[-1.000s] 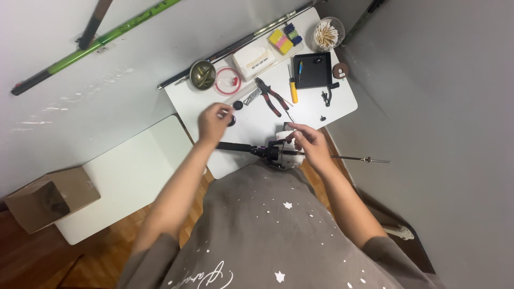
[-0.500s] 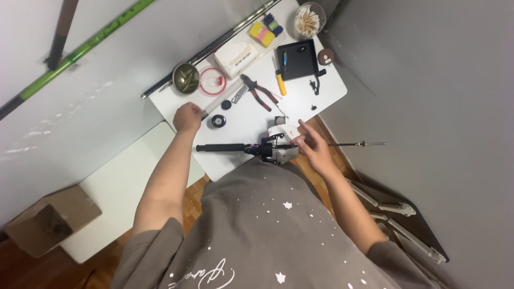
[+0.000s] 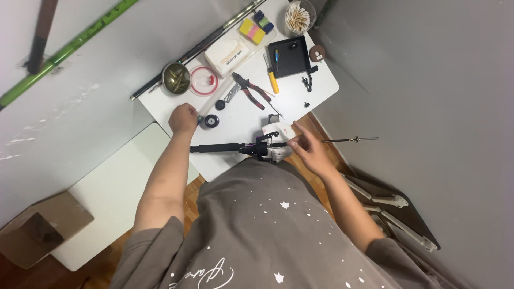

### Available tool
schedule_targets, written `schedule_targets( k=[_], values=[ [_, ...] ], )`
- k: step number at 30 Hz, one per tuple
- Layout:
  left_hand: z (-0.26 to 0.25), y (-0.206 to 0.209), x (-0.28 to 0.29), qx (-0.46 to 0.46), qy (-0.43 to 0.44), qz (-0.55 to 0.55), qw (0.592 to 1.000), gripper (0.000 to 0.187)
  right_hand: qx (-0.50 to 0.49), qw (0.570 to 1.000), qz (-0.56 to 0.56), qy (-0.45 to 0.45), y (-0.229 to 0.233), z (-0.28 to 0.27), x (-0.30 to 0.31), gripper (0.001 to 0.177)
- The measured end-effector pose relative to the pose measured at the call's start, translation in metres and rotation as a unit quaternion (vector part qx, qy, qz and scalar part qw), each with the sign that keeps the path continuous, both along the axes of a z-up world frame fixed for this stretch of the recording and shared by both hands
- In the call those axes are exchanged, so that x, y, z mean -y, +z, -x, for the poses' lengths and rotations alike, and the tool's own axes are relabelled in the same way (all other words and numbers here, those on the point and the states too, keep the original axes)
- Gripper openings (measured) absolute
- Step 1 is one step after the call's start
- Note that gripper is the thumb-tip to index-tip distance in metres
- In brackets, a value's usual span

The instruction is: Repairing and adjusting a fishing reel on a rod using tools and maintenance supplies.

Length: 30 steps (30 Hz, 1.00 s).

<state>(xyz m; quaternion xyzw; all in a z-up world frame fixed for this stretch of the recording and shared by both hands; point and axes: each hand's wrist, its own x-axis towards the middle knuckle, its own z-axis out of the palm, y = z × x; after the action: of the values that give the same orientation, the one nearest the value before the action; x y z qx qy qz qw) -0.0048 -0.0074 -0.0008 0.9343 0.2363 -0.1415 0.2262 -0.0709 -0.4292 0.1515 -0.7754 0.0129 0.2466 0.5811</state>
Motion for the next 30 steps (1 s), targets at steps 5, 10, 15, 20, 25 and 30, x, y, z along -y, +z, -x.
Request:
schedule_targets(
  k=[5,10,15,20,25,30],
  values=[
    [0.001,0.009,0.002,0.006,-0.016,-0.034,0.999,0.007,-0.017,0.999,0.037,0.023,0.008,-0.005,-0.006,0.064],
    [0.002,0.011,0.004,0.022,-0.026,-0.051,0.998,0.004,-0.005,0.996,0.082,0.042,0.018,-0.013,-0.009,0.065],
    [0.001,0.008,0.003,0.038,-0.043,-0.082,0.995,0.003,-0.006,0.992,0.112,0.061,0.030,-0.020,-0.012,0.063],
    [0.005,0.026,0.015,0.155,0.027,-0.033,0.987,0.003,0.001,0.993,0.097,0.069,0.019,-0.025,-0.012,0.058],
    [0.023,0.070,0.052,0.267,0.124,0.167,0.941,0.009,0.026,0.994,0.082,0.063,-0.009,-0.048,0.002,0.052],
    [0.086,0.118,0.092,0.287,0.017,0.247,0.925,0.012,0.000,0.999,0.034,-0.007,-0.049,-0.104,0.023,0.040]
  ],
)
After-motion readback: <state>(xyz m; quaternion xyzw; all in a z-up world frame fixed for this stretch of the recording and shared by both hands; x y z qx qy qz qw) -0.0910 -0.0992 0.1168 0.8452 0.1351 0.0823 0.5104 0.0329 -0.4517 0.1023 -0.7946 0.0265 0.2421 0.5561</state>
